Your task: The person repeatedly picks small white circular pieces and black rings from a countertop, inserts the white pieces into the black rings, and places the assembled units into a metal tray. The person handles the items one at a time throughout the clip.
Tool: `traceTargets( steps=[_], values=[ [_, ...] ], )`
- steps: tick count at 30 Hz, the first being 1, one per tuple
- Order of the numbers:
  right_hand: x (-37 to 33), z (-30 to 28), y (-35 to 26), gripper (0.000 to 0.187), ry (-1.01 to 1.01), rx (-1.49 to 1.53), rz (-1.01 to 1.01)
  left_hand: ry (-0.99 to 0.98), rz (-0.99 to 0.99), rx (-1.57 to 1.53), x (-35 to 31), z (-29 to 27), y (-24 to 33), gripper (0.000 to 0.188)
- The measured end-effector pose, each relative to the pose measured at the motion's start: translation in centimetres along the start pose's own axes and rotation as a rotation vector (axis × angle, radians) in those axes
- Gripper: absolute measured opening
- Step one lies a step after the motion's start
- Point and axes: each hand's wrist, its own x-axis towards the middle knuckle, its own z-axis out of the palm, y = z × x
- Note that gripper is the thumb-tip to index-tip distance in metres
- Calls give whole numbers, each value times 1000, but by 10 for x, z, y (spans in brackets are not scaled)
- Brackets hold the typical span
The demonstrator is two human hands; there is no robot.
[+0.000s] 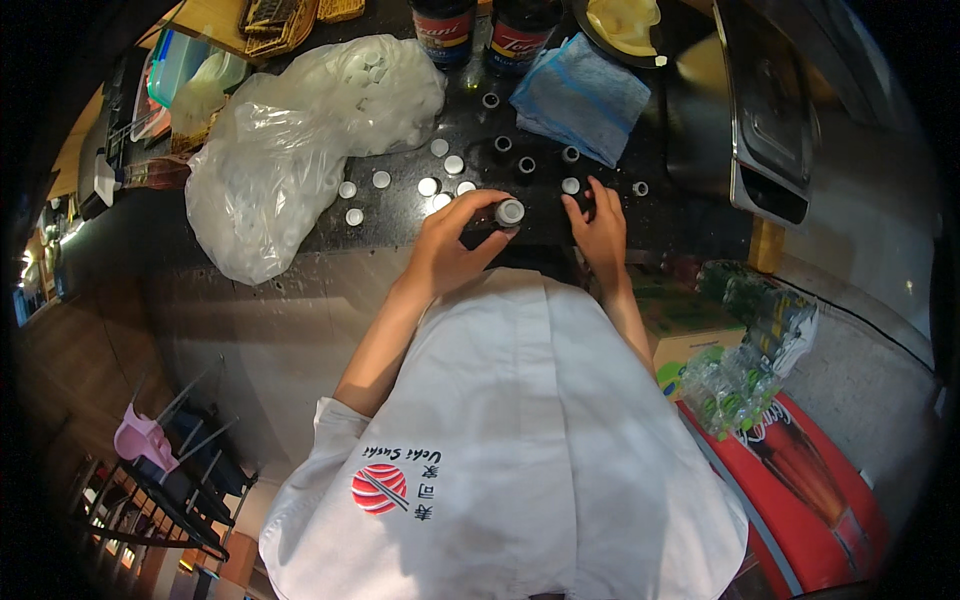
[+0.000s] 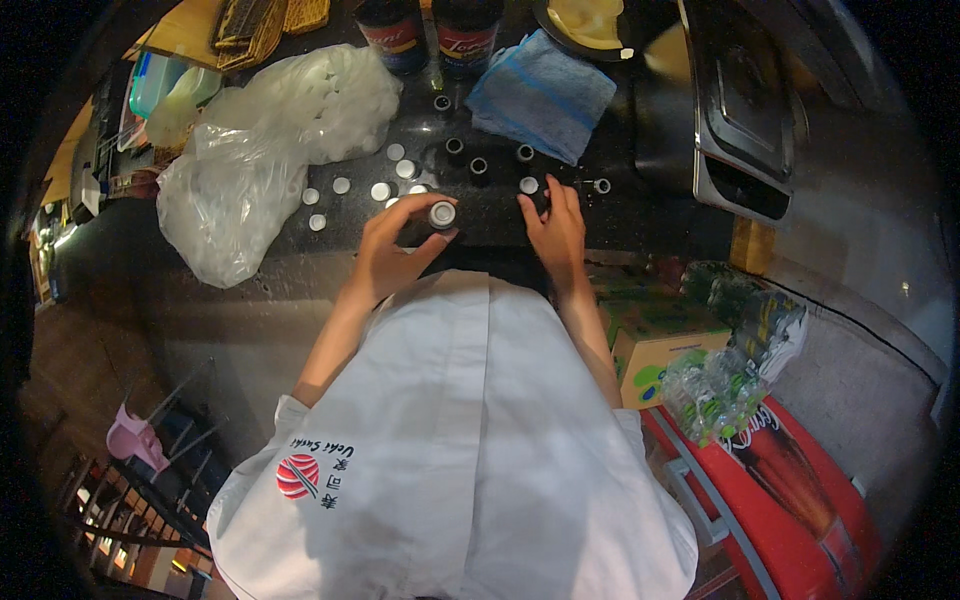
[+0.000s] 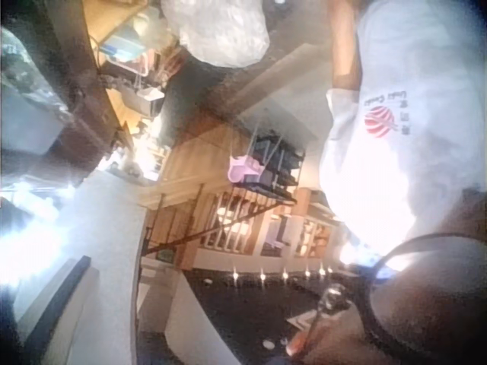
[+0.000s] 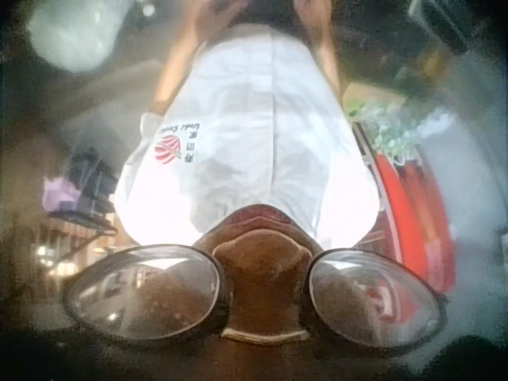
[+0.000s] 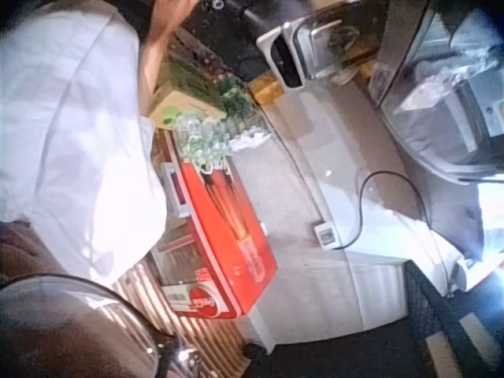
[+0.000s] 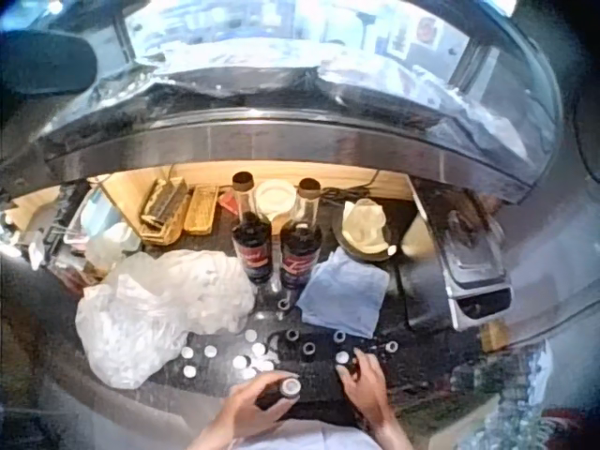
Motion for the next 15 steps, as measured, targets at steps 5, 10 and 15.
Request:
traceTargets(
  steps=[5, 10, 15],
  values=[
    [7, 11, 12, 29, 37, 3, -119, -47, 6, -64, 9, 8, 4, 37],
    [-6, -12, -6, 21, 27, 508, 80, -46, 108, -78, 15, 13, 5, 37],
    [1, -42, -53, 31, -29, 817, 4, -58, 117, -72, 16, 19, 5, 37]
  ],
)
